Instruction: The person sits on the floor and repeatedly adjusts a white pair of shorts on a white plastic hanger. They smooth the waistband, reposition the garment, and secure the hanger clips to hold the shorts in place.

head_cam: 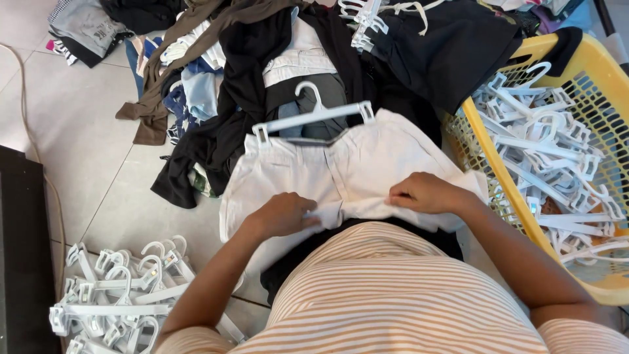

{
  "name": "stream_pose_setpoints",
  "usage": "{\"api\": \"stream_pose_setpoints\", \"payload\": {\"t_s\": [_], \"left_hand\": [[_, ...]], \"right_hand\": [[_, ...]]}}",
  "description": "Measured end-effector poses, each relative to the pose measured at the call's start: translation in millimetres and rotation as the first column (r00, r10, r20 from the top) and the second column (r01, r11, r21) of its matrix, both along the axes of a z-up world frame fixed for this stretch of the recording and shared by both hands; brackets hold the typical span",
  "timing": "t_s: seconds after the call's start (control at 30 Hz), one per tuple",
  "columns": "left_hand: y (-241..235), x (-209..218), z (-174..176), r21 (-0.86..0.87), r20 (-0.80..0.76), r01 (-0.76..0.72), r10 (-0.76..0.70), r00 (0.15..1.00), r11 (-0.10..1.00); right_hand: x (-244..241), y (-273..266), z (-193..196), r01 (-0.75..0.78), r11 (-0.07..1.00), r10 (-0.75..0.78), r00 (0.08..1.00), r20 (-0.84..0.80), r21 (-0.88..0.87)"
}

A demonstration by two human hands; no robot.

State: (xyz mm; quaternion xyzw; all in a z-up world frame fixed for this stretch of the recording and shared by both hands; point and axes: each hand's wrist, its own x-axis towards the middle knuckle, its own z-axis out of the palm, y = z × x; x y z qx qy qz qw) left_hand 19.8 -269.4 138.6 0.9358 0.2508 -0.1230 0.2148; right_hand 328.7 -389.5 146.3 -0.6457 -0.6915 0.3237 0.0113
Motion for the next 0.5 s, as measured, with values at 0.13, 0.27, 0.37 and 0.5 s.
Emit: {"api": "stream_pose_setpoints", "payload": {"t_s": [0.13,0.27,0.37,0.5], "left_hand": [[47,47,42,-0.326,0.069,0.176,-0.162,0.984,0.929],[150,173,-30,-0.022,0.483,0.013,0.0,0.875,1.0],[185,245,-135,0.072,0.574,-0.313,0.217,0.79,0.947],[124,223,-187,0.437,0.495,-0.308,0.06,0.867,0.845]], "right_hand": [[3,46,28,-0.118,0.989,0.115,0.993,-0.042,-0.089],[57,152,-46,0.247,0.885,-0.248,0.967,-0.048,0.395],[72,177,-123,0.363,0.768,-0.459,0.887,0.057,0.527],[43,159,-155,0.07,0.875,-0.298,0.858,0.419,0.479]]}}
